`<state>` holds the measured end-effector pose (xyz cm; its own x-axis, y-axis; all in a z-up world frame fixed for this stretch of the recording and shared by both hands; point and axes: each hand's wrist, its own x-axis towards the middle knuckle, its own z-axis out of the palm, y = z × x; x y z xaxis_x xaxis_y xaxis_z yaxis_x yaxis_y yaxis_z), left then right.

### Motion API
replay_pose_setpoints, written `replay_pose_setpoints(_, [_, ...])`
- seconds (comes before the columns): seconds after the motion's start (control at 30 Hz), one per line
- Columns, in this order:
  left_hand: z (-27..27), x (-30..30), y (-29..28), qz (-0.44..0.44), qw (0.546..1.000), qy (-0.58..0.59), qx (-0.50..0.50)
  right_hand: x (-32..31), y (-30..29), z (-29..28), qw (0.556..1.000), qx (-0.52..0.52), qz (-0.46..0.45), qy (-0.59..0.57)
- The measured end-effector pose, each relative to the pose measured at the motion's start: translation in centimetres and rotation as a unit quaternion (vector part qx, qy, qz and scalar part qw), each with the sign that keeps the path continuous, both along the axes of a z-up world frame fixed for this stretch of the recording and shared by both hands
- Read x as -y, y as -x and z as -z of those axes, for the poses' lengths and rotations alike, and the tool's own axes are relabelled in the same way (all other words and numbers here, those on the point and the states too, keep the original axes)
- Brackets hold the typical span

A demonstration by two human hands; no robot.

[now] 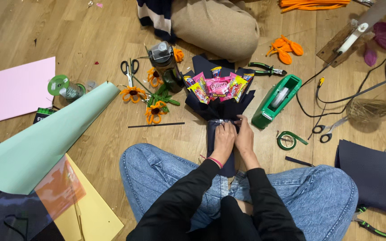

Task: The person assembles a bouquet of snacks by wrapping dark blue paper around a cluster of snacks and taping the paper at the base.

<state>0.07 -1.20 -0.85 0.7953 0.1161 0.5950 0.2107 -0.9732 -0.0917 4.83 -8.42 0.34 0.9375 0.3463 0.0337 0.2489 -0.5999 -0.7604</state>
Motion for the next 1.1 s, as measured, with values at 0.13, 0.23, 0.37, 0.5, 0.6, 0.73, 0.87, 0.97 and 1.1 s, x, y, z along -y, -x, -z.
replay_pose_setpoints(0.13, [-0.9, 0.0, 0.5, 0.004, 1.0, 0.019, -0.009, -0.4, -0.7, 1.0, 0.999, -0.018, 0.023, 0.03])
replay_pose_setpoints(0.23, [-1.6, 0.0, 0.6, 0.0, 1.0, 0.031, -0.006, -0.6, -0.4, 0.3, 0.997, -0.049, 0.024, 0.047])
replay_pose_setpoints(0.37, [-2.5, 0.1, 0.9, -0.014, 0.999, 0.041, 0.015, -1.1, -0.5, 0.1, 0.995, -0.067, 0.068, 0.041])
replay_pose_setpoints(0.5, [-3.0, -0.1, 1.2, -0.011, 0.998, 0.062, 0.007, -1.8, -0.6, -1.7, 0.99, -0.063, 0.116, 0.046])
replay_pose_setpoints(0.6, [-2.2, -0.7, 1.3, 0.007, 0.996, 0.089, -0.004, -0.9, -3.3, 2.3, 0.991, -0.068, 0.101, 0.051])
replay_pose_setpoints(0.73, [-2.1, -1.9, 1.3, 0.039, 0.97, 0.24, -0.001, -0.4, -4.6, 3.6, 0.991, -0.094, 0.082, 0.047])
replay_pose_setpoints(0.87, [-1.9, -2.6, 0.1, -0.005, 0.942, 0.335, 0.0, -1.2, -3.3, 1.9, 0.987, -0.114, 0.107, 0.046])
replay_pose_setpoints(0.97, [-1.9, -3.0, -0.5, -0.003, 0.938, 0.347, -0.002, -1.6, -2.5, 1.1, 0.983, -0.126, 0.128, 0.041])
replay_pose_setpoints(1.1, [-2.6, -3.4, -1.0, 0.025, 0.943, 0.331, -0.017, -1.9, -0.9, -0.9, 0.983, -0.111, 0.149, 0.003])
